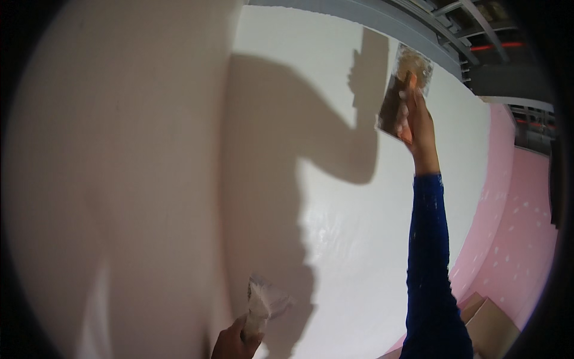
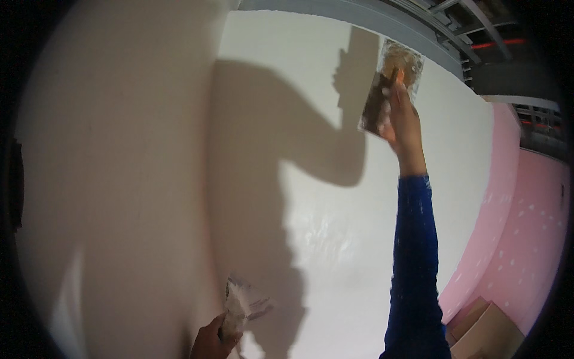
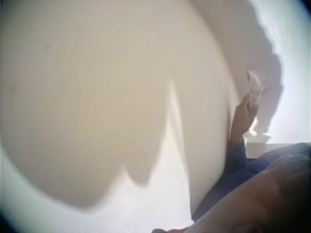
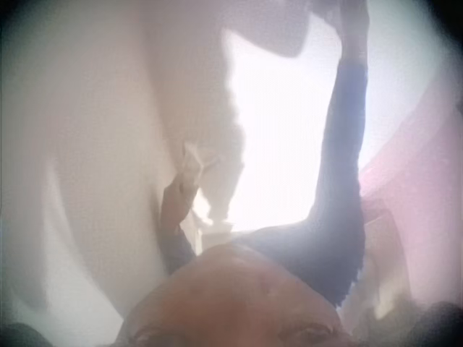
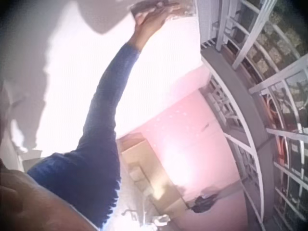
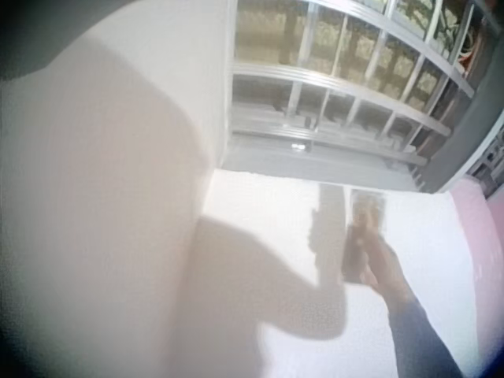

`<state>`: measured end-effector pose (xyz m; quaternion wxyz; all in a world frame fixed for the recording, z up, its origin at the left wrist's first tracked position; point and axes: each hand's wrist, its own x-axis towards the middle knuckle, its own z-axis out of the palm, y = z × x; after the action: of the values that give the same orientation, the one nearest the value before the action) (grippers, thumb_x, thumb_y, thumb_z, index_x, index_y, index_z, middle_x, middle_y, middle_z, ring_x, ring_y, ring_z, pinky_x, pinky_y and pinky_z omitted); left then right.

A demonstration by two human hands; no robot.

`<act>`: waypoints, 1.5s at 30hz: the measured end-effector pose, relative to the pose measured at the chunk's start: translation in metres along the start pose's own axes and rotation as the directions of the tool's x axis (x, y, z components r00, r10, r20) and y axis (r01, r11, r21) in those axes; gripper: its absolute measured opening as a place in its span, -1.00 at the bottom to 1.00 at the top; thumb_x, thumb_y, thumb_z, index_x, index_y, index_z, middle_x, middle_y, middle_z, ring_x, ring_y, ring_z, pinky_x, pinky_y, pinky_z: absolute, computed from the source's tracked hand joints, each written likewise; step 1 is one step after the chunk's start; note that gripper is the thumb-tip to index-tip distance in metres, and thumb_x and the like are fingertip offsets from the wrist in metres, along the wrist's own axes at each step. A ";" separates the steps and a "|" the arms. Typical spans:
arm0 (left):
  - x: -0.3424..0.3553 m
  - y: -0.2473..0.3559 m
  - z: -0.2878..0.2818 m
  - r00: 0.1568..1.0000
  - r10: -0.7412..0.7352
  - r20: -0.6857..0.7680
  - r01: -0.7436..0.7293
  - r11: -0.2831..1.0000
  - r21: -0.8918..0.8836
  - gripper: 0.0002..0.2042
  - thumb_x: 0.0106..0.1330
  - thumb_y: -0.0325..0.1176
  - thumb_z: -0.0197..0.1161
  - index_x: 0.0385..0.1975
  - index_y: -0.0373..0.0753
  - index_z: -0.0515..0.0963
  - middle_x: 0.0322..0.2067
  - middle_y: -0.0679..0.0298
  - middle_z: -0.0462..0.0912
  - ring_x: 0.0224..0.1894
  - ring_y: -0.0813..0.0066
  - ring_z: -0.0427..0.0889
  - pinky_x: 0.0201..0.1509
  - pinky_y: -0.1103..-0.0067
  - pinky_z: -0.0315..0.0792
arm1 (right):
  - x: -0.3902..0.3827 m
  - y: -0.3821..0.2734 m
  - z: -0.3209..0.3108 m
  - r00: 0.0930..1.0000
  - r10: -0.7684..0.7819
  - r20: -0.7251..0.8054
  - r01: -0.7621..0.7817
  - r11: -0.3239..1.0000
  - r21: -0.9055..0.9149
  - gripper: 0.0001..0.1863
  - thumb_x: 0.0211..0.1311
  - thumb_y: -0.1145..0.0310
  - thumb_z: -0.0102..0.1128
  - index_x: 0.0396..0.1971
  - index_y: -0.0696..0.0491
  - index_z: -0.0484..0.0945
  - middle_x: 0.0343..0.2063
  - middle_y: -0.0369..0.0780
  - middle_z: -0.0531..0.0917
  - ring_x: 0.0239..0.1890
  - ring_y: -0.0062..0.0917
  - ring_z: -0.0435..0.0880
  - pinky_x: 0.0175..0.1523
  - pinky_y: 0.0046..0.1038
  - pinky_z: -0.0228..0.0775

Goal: The person applies plaster to a white wall using a trowel and a hawk. They repeatedly scoop plaster from the hawk and spread it across the wall surface in smooth strokes.

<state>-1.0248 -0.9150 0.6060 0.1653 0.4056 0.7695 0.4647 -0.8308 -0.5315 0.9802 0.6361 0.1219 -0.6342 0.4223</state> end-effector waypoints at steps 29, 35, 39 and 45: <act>0.074 0.003 0.022 0.838 0.173 0.517 0.108 0.877 -0.468 -0.45 0.21 -0.46 0.46 0.23 -0.37 0.48 -0.40 0.34 0.61 -0.49 0.65 0.50 -0.40 0.63 0.43 | -0.378 0.141 0.015 0.452 0.858 0.244 -0.820 0.507 -0.265 -0.39 0.38 -0.18 0.14 -0.19 0.20 0.60 -0.43 -0.19 0.65 -0.48 -0.60 0.67 -0.53 -0.64 0.49; 0.108 0.003 -0.013 0.951 0.186 0.246 0.010 0.778 -0.629 -0.59 0.20 -0.52 0.44 0.04 -0.40 0.53 -0.41 0.39 0.57 -0.48 0.71 0.45 -0.40 0.68 0.36 | -0.392 0.142 -0.040 0.341 0.895 0.288 -0.807 0.436 -0.399 -0.42 0.31 -0.18 0.27 -0.37 0.15 0.54 -0.72 -0.40 0.48 -0.73 -0.72 0.43 -0.62 -0.61 0.32; 0.123 0.027 -0.012 0.969 0.244 0.033 -0.222 0.923 -0.313 -0.50 0.20 -0.44 0.45 0.14 -0.39 0.50 -0.28 0.08 0.73 -0.30 0.43 0.69 -0.18 0.49 0.54 | -0.331 0.112 -0.055 0.708 0.697 0.115 -0.693 0.717 -0.073 -0.34 0.34 -0.16 0.25 -0.09 0.27 0.50 -0.71 -0.36 0.48 -0.76 -0.68 0.50 -0.68 -0.63 0.39; 0.093 0.060 0.008 0.951 0.311 -0.004 -0.308 0.939 -0.151 -0.47 0.19 -0.37 0.45 0.18 -0.34 0.51 -0.21 -0.10 0.73 -0.20 0.11 0.77 -0.07 0.39 0.58 | -0.287 0.036 0.003 0.762 0.640 0.100 -0.628 0.768 -0.125 -0.57 0.37 0.27 0.19 0.05 0.29 0.42 -0.63 -0.29 0.56 -0.68 -0.65 0.56 -0.59 -0.62 0.42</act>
<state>-1.0491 -0.8233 0.6642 0.1280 0.5125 0.6575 0.5372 -0.8115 -0.6211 0.7059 0.4154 -0.0979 -0.6972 0.5760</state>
